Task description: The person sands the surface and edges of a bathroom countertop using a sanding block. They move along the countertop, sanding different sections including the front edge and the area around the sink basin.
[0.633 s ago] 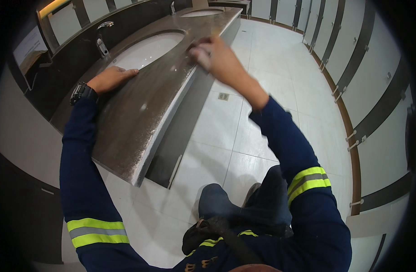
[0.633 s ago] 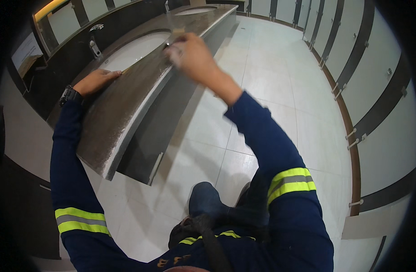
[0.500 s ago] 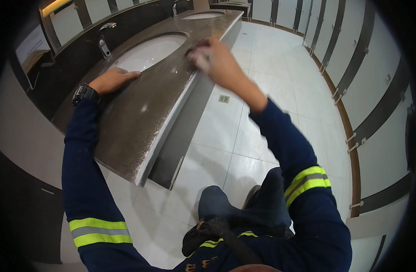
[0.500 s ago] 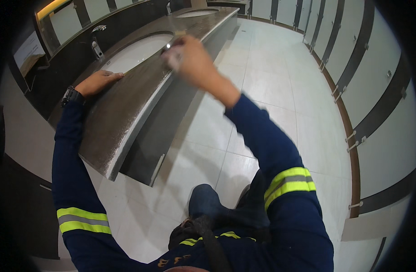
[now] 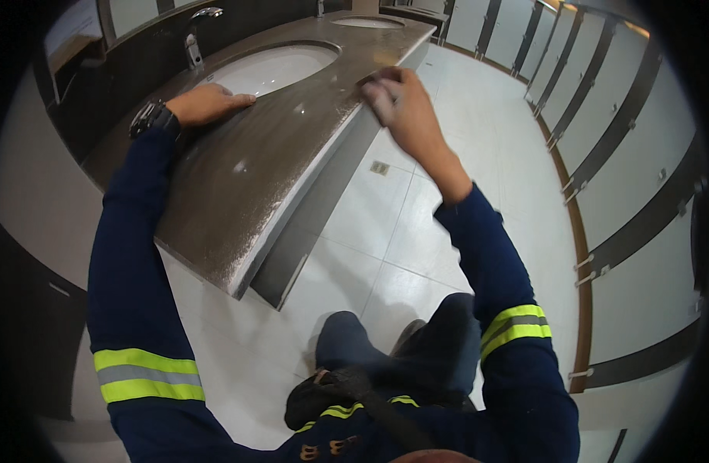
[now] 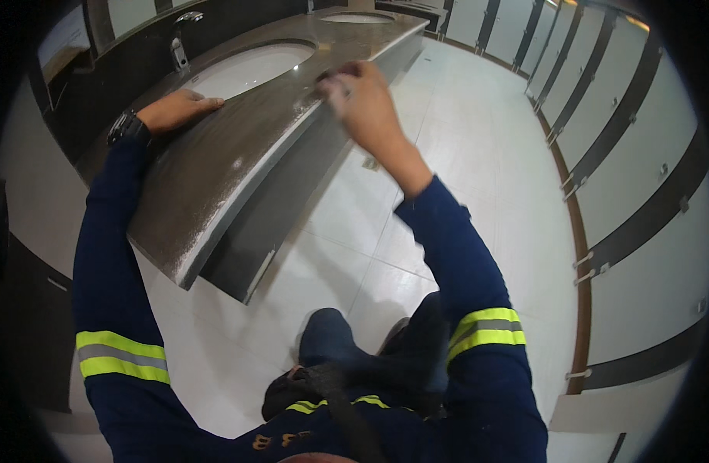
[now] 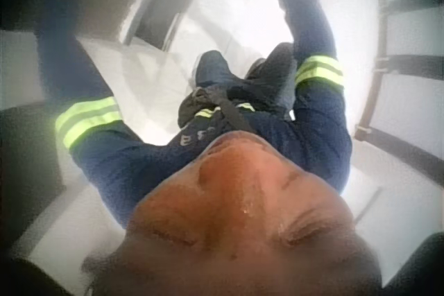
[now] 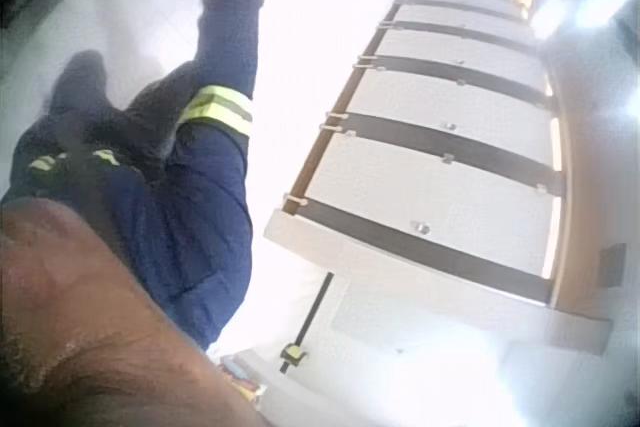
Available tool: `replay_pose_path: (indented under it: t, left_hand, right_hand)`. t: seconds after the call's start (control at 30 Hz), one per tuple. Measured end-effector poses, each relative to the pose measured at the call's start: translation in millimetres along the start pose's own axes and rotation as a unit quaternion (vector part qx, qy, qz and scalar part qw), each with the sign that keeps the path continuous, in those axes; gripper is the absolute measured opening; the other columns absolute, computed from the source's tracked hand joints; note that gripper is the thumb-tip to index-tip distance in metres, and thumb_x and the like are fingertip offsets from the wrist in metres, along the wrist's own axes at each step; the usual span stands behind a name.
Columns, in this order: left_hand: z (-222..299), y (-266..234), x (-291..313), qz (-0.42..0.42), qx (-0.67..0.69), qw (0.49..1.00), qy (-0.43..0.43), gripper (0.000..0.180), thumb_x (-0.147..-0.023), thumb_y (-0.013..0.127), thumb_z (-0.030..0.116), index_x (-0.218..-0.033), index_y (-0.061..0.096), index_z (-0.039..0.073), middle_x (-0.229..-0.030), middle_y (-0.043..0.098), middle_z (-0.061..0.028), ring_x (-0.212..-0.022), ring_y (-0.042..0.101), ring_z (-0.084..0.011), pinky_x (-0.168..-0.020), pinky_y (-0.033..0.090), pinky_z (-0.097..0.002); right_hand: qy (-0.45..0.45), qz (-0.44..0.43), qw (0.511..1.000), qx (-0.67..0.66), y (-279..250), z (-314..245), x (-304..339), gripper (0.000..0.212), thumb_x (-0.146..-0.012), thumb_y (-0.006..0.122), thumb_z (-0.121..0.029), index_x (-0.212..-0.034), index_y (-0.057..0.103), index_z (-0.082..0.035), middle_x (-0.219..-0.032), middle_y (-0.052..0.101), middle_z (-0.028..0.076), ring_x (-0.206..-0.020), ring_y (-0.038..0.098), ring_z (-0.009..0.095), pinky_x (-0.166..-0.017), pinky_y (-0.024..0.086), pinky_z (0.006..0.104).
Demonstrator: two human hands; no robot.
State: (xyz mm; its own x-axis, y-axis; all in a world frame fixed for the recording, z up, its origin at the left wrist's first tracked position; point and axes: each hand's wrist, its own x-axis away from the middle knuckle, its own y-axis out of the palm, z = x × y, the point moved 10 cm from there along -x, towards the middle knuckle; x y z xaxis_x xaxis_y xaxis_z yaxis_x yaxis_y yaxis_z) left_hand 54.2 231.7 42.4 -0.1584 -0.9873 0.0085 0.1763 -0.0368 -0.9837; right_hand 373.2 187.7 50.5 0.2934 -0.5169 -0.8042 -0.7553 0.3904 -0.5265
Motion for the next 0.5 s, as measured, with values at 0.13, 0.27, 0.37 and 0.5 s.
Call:
replay_pose_path:
  t: [0.13, 0.27, 0.37, 0.5]
  left_hand:
    - [10.0, 1.4, 3.7, 0.000, -0.020, 1.000, 0.010, 0.090, -0.099, 0.050, 0.073, -0.125, 0.071, -0.010, -0.122, 0.073, -0.0279, -0.116, 0.069, -0.0378, -0.103, 0.051, -0.0402]
    - [6.3, 1.6, -2.1, 0.008, -0.022, 0.999, 0.039, 0.090, -0.100, 0.049, 0.074, -0.122, 0.073, -0.010, -0.120, 0.073, -0.0277, -0.113, 0.069, -0.0392, -0.102, 0.051, -0.0413]
    - [8.8, 1.3, -6.4, 0.013, -0.020, 0.999, 0.048, 0.089, -0.100, 0.049, 0.074, -0.120, 0.073, -0.010, -0.118, 0.074, -0.0279, -0.111, 0.069, -0.0394, -0.101, 0.051, -0.0414]
    - [-4.5, 1.2, -4.8, 0.011, -0.036, 0.999, 0.031, 0.088, -0.100, 0.050, 0.073, -0.117, 0.074, -0.010, -0.116, 0.074, -0.0284, -0.110, 0.070, -0.0389, -0.101, 0.051, -0.0414]
  right_hand:
    - [-0.042, 0.027, 0.998, -0.029, -0.2, -53.6, 17.4, 0.025, -0.096, 0.070, -0.024, -0.103, 0.079, -0.003, -0.118, 0.067, 0.025, -0.109, 0.064, 0.042, -0.099, 0.051, 0.0478]
    - [-0.068, 0.010, 0.997, -0.044, -9.4, -109.6, 39.9, 0.027, -0.096, 0.070, -0.025, -0.108, 0.078, -0.003, -0.126, 0.064, 0.025, -0.111, 0.064, 0.042, -0.100, 0.052, 0.0469]
    - [-0.001, 0.006, 0.999, -0.045, 0.0, -29.2, 2.6, 0.028, -0.097, 0.069, -0.025, -0.110, 0.078, -0.002, -0.127, 0.064, 0.025, -0.112, 0.064, 0.042, -0.100, 0.052, 0.0463]
    - [-0.123, 0.014, 0.992, -0.016, -5.8, -130.9, 41.0, 0.020, -0.095, 0.072, -0.018, -0.104, 0.078, -0.001, -0.126, 0.063, 0.024, -0.114, 0.063, 0.041, -0.100, 0.051, 0.0473]
